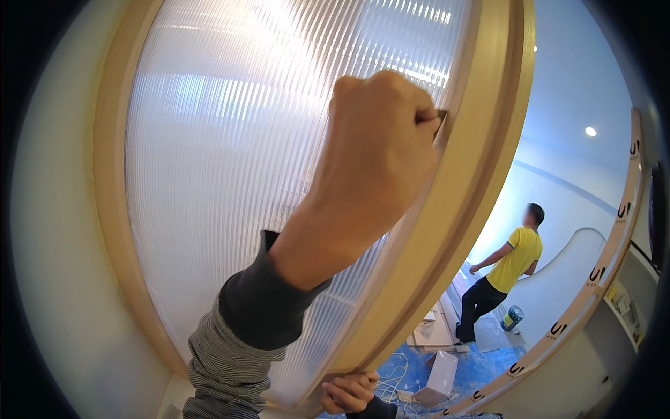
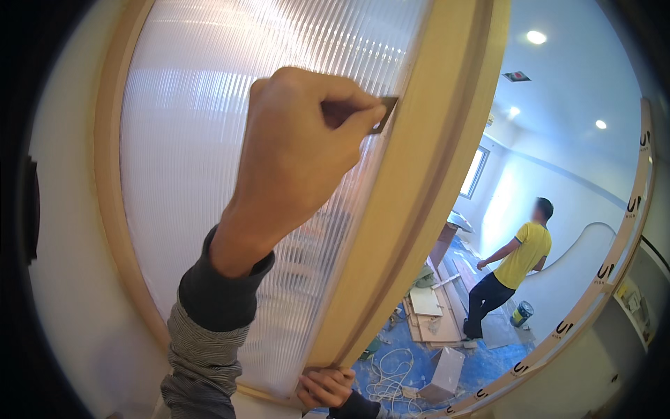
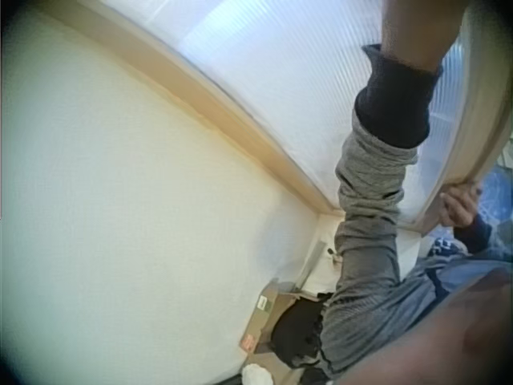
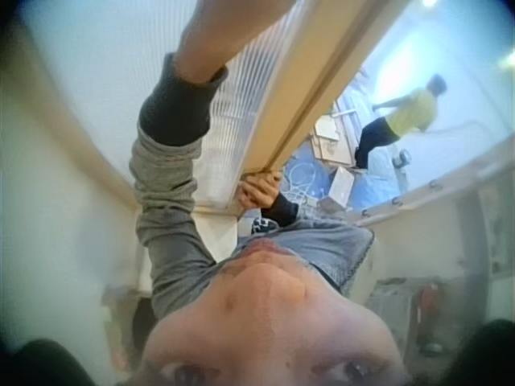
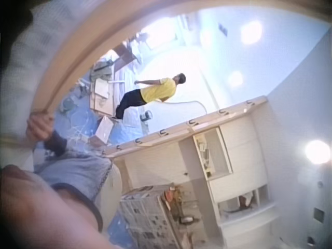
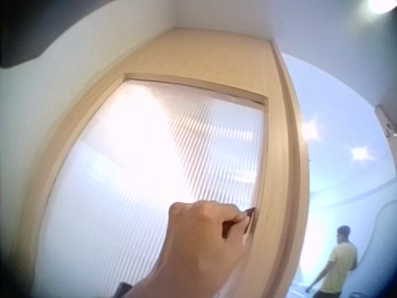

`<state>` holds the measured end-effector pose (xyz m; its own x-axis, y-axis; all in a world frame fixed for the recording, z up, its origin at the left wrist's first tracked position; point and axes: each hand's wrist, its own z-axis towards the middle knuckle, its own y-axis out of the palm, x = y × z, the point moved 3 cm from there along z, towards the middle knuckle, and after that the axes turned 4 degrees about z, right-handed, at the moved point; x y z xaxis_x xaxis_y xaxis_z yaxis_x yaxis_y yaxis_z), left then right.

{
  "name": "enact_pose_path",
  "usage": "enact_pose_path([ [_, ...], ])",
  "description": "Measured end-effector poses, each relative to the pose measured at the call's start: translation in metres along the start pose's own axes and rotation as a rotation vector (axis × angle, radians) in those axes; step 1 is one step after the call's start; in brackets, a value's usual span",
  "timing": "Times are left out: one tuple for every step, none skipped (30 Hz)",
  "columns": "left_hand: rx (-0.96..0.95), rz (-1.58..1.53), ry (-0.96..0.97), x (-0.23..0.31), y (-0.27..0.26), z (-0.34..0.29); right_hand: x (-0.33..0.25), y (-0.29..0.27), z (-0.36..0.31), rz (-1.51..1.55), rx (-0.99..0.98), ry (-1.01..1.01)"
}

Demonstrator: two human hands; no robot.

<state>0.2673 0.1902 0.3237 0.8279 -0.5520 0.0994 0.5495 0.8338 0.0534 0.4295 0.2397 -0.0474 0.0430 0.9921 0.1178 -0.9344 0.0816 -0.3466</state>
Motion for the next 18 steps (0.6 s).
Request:
enact_pose_path([
  [0.017, -0.013, 0.014, -0.003, -0.003, -0.004, 0.0, 0.002, 0.0, 0.001, 0.007, -0.001],
  [0.035, -0.027, 0.028, -0.006, -0.005, -0.007, 0.001, 0.004, -0.002, 0.002, 0.015, -0.002],
  [0.078, 0.008, 0.009, -0.009, -0.007, -0.008, 0.002, 0.005, -0.002, 0.003, 0.022, -0.003],
  [0.088, -0.022, 0.004, -0.012, -0.006, -0.007, 0.002, 0.005, -0.001, -0.002, 0.024, -0.008],
  [0.098, -0.052, 0.0, -0.015, -0.004, -0.006, 0.003, 0.004, 0.001, -0.007, 0.026, -0.013],
  [0.109, -0.083, -0.005, -0.016, -0.004, -0.004, 0.003, 0.003, 0.002, -0.012, 0.029, -0.018],
  [0.102, -0.063, 0.003, -0.015, -0.003, -0.005, 0.003, 0.003, 0.002, -0.011, 0.023, -0.019],
  [0.096, -0.044, 0.012, -0.014, -0.003, -0.005, 0.002, 0.003, 0.001, -0.01, 0.017, -0.02],
  [0.09, -0.024, 0.02, -0.013, -0.003, -0.006, 0.001, 0.003, 0.001, -0.009, 0.011, -0.021],
  [0.082, 0.006, 0.037, -0.011, -0.001, -0.009, 0.001, 0.003, 0.001, -0.01, 0.013, -0.018],
  [0.074, 0.038, 0.054, -0.007, -0.001, -0.013, 0.0, 0.003, 0.0, -0.01, 0.015, -0.016],
  [0.067, 0.069, 0.071, -0.005, -0.001, -0.016, 0.0, 0.003, 0.0, -0.01, 0.017, -0.015],
  [0.069, 0.112, 0.086, -0.003, 0.0, -0.019, 0.0, 0.002, 0.0, -0.008, 0.015, -0.017],
  [0.071, 0.155, 0.102, -0.002, 0.002, -0.021, 0.0, 0.001, 0.001, -0.006, 0.012, -0.02],
  [0.073, 0.197, 0.118, 0.0, 0.003, -0.023, 0.0, 0.0, 0.002, -0.004, 0.009, -0.022],
  [0.061, 0.173, 0.1, 0.0, 0.002, -0.027, 0.0, -0.001, 0.002, -0.004, 0.008, -0.022],
  [0.049, 0.148, 0.083, -0.001, 0.001, -0.031, 0.0, -0.002, 0.001, -0.005, 0.007, -0.022],
  [0.037, 0.122, 0.065, -0.002, 0.001, -0.033, 0.0, -0.002, 0.001, -0.007, 0.005, -0.022],
])
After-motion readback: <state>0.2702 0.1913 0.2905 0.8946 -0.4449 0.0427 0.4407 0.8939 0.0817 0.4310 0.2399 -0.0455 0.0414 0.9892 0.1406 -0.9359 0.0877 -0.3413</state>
